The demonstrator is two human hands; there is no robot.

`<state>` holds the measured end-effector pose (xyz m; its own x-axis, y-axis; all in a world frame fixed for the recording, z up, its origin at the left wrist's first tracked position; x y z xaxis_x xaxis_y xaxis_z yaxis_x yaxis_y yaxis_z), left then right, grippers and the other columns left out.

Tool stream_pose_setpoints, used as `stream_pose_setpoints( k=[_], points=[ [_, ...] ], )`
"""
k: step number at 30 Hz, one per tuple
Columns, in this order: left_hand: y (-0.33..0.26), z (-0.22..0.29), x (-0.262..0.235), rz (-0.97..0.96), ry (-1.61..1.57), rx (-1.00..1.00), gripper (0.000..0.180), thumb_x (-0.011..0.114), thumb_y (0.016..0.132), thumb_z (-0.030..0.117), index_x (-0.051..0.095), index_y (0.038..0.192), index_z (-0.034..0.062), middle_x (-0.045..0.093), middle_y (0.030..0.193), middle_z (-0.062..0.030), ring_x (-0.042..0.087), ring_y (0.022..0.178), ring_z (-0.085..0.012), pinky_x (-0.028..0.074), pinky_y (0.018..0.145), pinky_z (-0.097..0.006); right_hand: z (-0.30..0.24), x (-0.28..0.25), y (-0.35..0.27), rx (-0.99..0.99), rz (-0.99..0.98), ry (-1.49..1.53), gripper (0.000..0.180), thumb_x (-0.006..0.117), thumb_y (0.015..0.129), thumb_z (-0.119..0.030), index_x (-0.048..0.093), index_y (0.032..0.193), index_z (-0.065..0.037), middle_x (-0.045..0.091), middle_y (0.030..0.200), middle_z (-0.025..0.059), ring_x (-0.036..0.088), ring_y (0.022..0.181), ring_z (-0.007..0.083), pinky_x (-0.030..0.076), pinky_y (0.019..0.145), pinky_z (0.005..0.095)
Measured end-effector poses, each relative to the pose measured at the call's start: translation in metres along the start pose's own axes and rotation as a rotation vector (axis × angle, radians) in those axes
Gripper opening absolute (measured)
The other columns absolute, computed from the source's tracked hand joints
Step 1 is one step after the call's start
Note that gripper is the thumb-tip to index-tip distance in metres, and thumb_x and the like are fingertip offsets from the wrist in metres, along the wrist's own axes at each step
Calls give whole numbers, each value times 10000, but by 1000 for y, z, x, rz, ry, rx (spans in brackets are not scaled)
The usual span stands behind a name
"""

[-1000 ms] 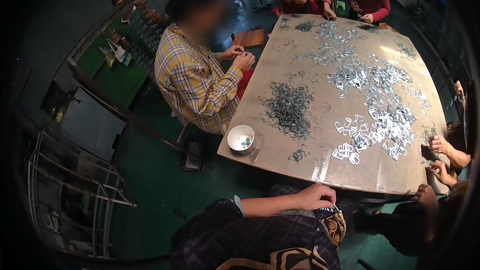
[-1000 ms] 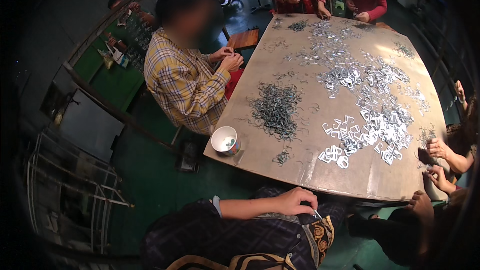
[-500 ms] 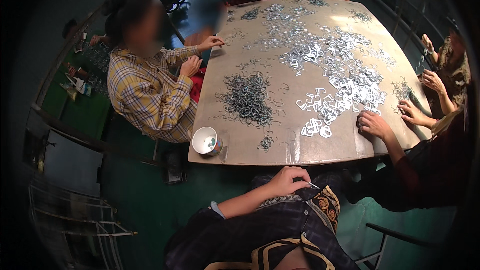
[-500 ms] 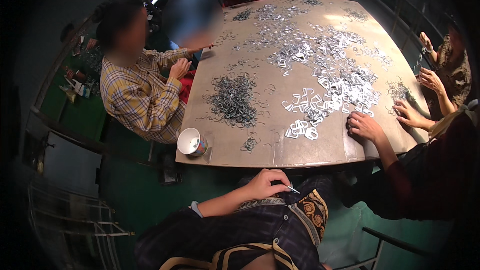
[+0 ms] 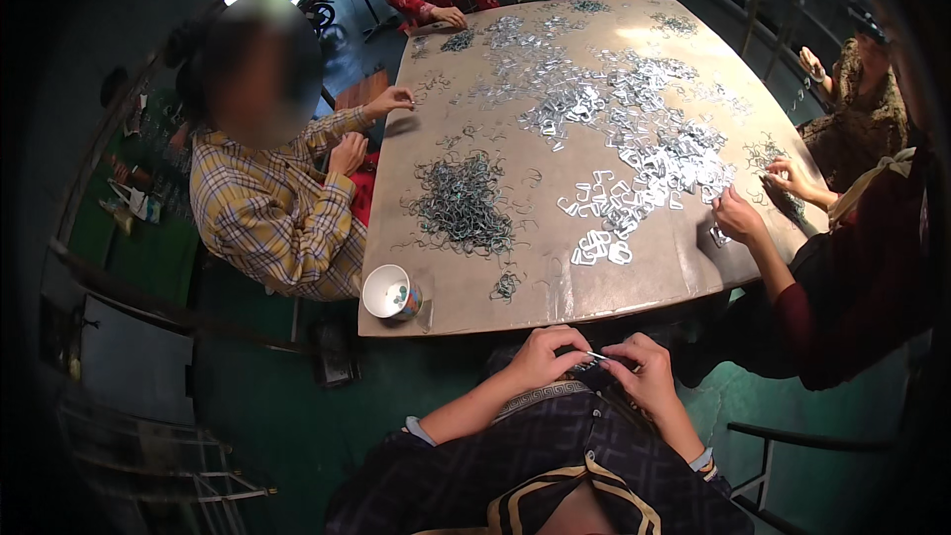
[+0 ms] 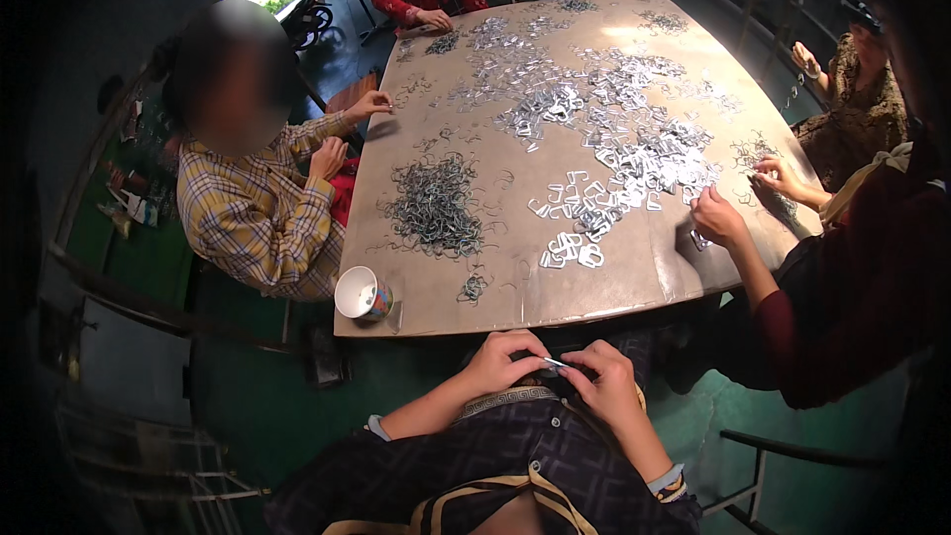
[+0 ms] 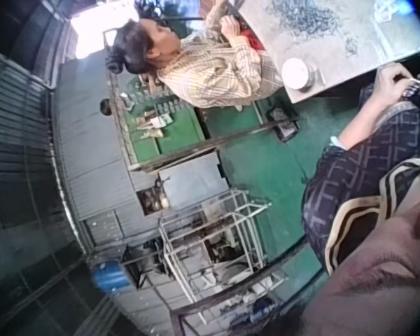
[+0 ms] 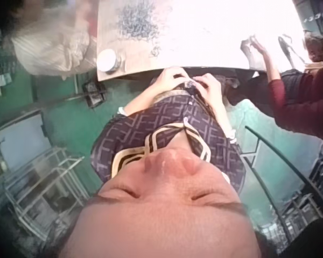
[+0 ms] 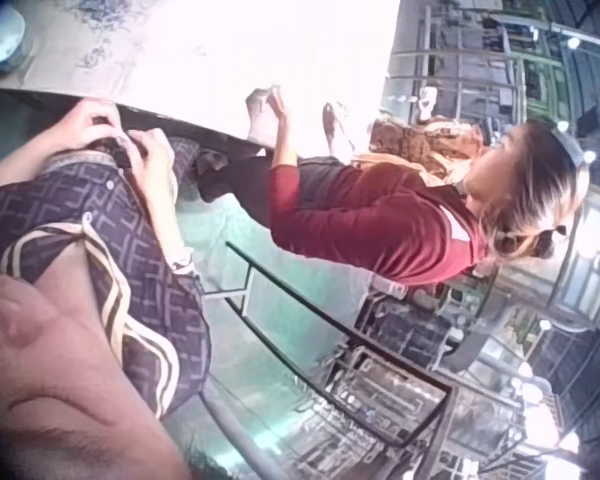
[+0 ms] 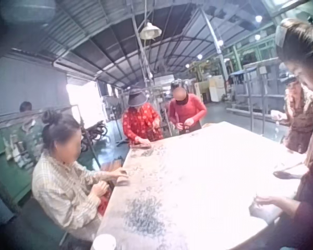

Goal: The person sits at a large table with several others, picking up small metal hooks and plastic clips from a pile. They attach the clips to the hooks by hand and place the assembled units onto a nearby metal rack. The process is repeated continuously throughout the clip.

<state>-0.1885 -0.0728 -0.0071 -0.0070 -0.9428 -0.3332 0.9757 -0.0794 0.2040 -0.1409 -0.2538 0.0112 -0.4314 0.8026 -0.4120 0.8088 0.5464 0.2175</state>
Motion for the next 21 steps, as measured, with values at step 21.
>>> stream_pose_setpoints(
  k=[21],
  points=[
    [89, -95, -105, 179, 1332, -15, 134, 612, 772, 111, 725, 780, 40, 652, 914, -97, 558, 939, -268, 453, 784, -404, 5, 16, -1, -76, 47, -164, 78, 712, 778, -54, 657, 826, -27, 586, 780, 103, 617, 685, 303, 484, 586, 372]
  ],
)
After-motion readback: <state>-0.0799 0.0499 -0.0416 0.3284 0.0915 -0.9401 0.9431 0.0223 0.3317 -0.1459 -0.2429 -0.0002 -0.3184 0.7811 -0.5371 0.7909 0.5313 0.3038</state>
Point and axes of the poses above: each hand's wrist, its own y-axis towards the middle knuckle, its own x-axis out of the palm, z = x × y, the point moved 4 cm from there along y, towards the middle knuckle
